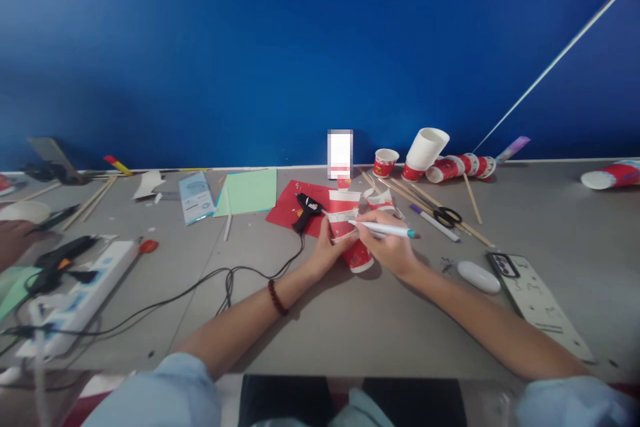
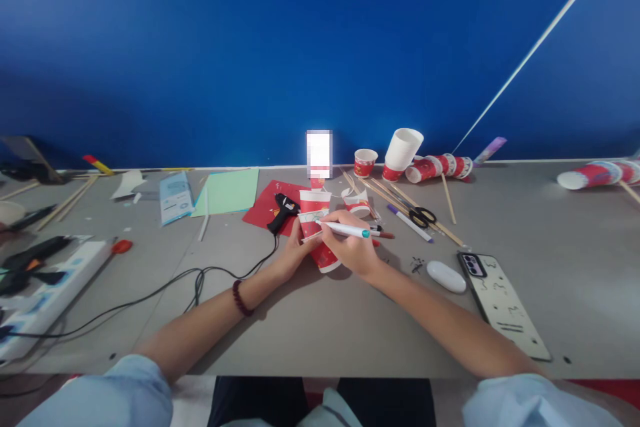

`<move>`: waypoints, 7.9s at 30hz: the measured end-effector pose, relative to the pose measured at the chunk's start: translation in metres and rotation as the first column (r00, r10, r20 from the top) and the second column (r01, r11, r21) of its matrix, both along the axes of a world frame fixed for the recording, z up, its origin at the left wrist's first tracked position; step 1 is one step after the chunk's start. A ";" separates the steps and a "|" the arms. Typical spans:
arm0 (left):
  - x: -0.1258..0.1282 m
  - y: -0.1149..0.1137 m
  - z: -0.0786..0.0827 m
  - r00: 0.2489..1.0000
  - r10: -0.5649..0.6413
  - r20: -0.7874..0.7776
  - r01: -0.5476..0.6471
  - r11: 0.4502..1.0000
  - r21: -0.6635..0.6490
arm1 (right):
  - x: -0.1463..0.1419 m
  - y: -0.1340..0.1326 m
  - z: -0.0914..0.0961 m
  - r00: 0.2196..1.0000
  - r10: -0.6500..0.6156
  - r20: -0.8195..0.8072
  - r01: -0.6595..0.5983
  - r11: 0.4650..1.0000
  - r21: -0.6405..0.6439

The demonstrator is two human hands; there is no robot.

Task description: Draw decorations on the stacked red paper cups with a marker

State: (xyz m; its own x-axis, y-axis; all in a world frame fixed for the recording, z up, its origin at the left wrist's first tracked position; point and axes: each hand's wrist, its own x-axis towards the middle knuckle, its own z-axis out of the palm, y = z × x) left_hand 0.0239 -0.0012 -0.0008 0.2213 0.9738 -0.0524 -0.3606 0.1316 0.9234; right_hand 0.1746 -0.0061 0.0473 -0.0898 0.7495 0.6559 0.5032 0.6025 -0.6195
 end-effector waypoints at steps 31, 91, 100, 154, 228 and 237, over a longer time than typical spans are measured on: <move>0.001 0.000 0.004 1.000 0.011 0.007 -0.011 1.000 -0.027 | 0.008 0.008 -0.005 1.000 0.012 0.009 -0.012 1.000 0.002; 0.000 0.000 0.005 1.000 -0.015 0.007 0.015 1.000 -0.024 | 0.010 0.013 -0.004 0.991 0.042 -0.128 -0.056 0.992 -0.110; -0.001 0.000 0.006 1.000 -0.023 0.009 0.023 1.000 -0.019 | 0.010 0.014 -0.008 0.989 0.026 -0.145 -0.041 0.994 -0.099; 0.001 -0.001 0.006 1.000 -0.020 0.011 0.020 1.000 -0.009 | 0.007 0.005 -0.001 1.000 0.016 -0.019 -0.016 1.000 0.007; 0.000 -0.001 0.008 0.999 -0.048 -0.001 0.048 0.999 -0.016 | 0.007 0.006 -0.002 1.000 -0.017 0.007 0.017 1.000 0.025; 0.000 -0.002 0.010 0.998 -0.050 -0.030 0.051 0.999 0.009 | 0.007 0.008 -0.002 0.999 -0.046 0.006 0.046 0.996 0.071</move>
State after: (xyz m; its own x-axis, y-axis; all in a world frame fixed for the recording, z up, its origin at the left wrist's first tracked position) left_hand 0.0240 -0.0029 0.0087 0.2688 0.9619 -0.0504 -0.3258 0.1401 0.9350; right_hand 0.1821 0.0016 0.0454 -0.0614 0.7047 0.7069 0.5356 0.6209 -0.5724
